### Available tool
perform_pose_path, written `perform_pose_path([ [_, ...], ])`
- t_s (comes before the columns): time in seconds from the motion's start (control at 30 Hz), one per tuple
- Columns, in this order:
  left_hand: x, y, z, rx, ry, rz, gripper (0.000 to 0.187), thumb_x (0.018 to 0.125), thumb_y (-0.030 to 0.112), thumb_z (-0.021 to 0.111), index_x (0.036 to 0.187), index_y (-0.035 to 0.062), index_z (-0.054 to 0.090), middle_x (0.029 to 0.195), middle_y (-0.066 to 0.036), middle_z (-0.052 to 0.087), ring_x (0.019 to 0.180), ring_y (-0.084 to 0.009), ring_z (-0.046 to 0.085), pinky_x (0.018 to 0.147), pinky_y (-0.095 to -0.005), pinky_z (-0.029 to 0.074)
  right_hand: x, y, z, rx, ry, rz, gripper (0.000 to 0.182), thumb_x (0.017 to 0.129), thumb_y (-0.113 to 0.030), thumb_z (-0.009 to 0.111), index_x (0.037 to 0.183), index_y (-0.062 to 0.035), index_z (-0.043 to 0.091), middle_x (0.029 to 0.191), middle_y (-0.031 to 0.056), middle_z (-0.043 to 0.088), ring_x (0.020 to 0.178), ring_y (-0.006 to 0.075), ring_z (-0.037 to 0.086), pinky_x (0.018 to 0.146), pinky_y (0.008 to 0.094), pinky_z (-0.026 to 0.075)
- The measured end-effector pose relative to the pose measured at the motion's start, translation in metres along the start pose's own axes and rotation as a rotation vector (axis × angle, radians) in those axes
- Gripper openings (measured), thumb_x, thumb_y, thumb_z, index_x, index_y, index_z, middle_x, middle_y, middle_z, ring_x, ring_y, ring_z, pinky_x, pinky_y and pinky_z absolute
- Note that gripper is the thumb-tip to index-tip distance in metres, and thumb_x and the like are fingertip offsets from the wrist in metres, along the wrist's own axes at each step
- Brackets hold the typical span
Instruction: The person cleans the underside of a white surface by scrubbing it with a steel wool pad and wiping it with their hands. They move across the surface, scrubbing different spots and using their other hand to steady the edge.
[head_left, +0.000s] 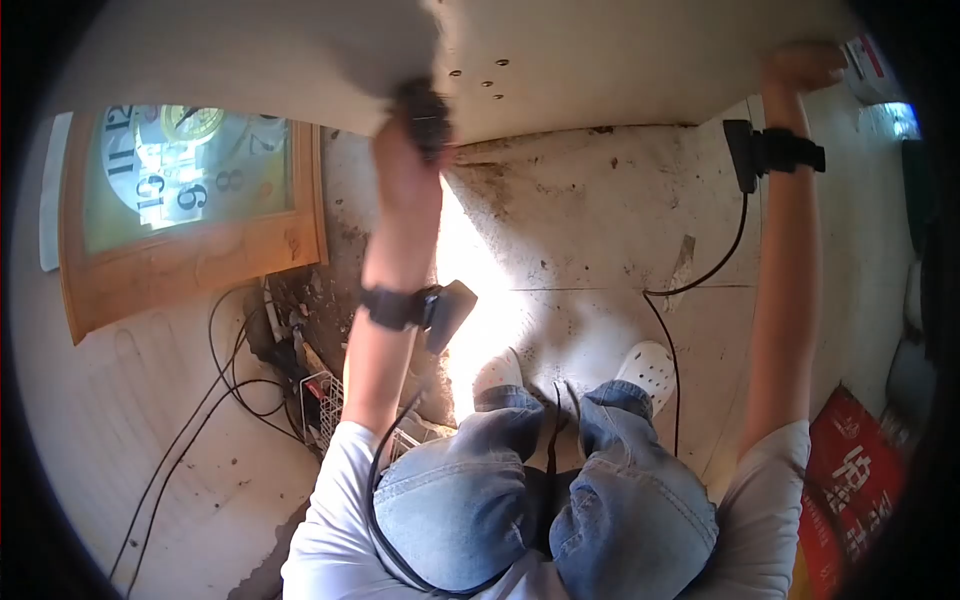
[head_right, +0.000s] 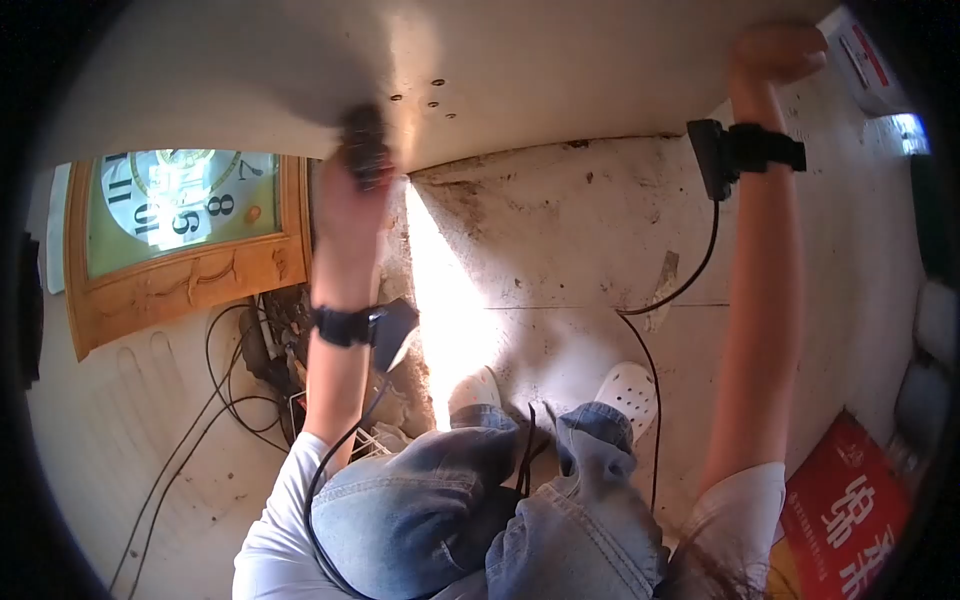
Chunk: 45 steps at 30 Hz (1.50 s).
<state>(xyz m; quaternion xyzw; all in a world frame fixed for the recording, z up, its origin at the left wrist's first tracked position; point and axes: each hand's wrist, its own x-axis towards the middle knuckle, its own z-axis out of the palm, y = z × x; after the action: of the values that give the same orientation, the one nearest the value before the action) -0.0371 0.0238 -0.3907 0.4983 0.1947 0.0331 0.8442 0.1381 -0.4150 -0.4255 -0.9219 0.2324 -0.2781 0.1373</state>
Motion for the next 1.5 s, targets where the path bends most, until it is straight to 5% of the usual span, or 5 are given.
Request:
perform_pose_path([
  [0.3, 0.053, -0.007, -0.064, 0.017, 0.108, -0.515, 0.018, 0.087, 0.016, 0.032, 0.084, 0.0062, 0.047, 0.064, -0.007, 0.049, 0.043, -0.0147, 0.040, 0.036, -0.0252, 0.027, -0.007, -0.045, 0.011, 0.052, -0.005, -0.011, 0.025, 0.085, -0.021, 0.048, 0.092, 0.0009, 0.059, 0.089, 0.0080, 0.061, 0.084, 0.0210, 0.058, 0.073, 0.0293, 0.044],
  [0.5, -0.011, 0.080, -0.006, 0.166, 0.090, 0.221, 0.023, 0.090, 0.020, 0.032, 0.088, 0.0037, 0.048, 0.065, -0.006, 0.049, 0.044, -0.0138, 0.041, 0.039, -0.0252, 0.030, -0.004, -0.040, 0.012, 0.040, 0.009, 0.029, 0.025, 0.085, -0.021, 0.048, 0.092, 0.0009, 0.059, 0.088, 0.0080, 0.061, 0.084, 0.0210, 0.058, 0.073, 0.0292, 0.044],
  [0.73, 0.023, 0.044, -0.064, 0.187, 0.114, -0.136, 0.017, 0.088, 0.010, 0.036, 0.089, -0.0008, 0.049, 0.068, -0.009, 0.053, 0.049, -0.0158, 0.048, 0.042, -0.0263, 0.037, -0.017, -0.039, 0.017, 0.021, -0.014, 0.042, 0.025, 0.085, -0.020, 0.048, 0.092, 0.0009, 0.059, 0.088, 0.0080, 0.061, 0.083, 0.0211, 0.058, 0.072, 0.0292, 0.044],
  [0.9, -0.020, 0.099, -0.003, 0.289, 0.127, 0.481, 0.016, 0.084, 0.008, 0.049, 0.090, -0.0043, 0.058, 0.083, -0.010, 0.062, 0.065, -0.0185, 0.060, 0.056, -0.0279, 0.050, -0.022, -0.020, 0.013, -0.036, -0.015, 0.061, 0.025, 0.085, -0.020, 0.048, 0.091, 0.0009, 0.059, 0.088, 0.0080, 0.061, 0.083, 0.0211, 0.058, 0.072, 0.0291, 0.044],
  [1.5, -0.006, 0.092, -0.028, 0.435, 0.256, 0.476, 0.013, 0.085, 0.007, 0.049, 0.084, -0.0025, 0.057, 0.072, -0.007, 0.058, 0.055, -0.0156, 0.055, 0.044, -0.0258, 0.042, -0.034, -0.013, 0.011, -0.057, -0.015, 0.159, 0.024, 0.085, -0.020, 0.049, 0.090, 0.0010, 0.060, 0.087, 0.0080, 0.062, 0.082, 0.0213, 0.059, 0.071, 0.0289, 0.044],
])
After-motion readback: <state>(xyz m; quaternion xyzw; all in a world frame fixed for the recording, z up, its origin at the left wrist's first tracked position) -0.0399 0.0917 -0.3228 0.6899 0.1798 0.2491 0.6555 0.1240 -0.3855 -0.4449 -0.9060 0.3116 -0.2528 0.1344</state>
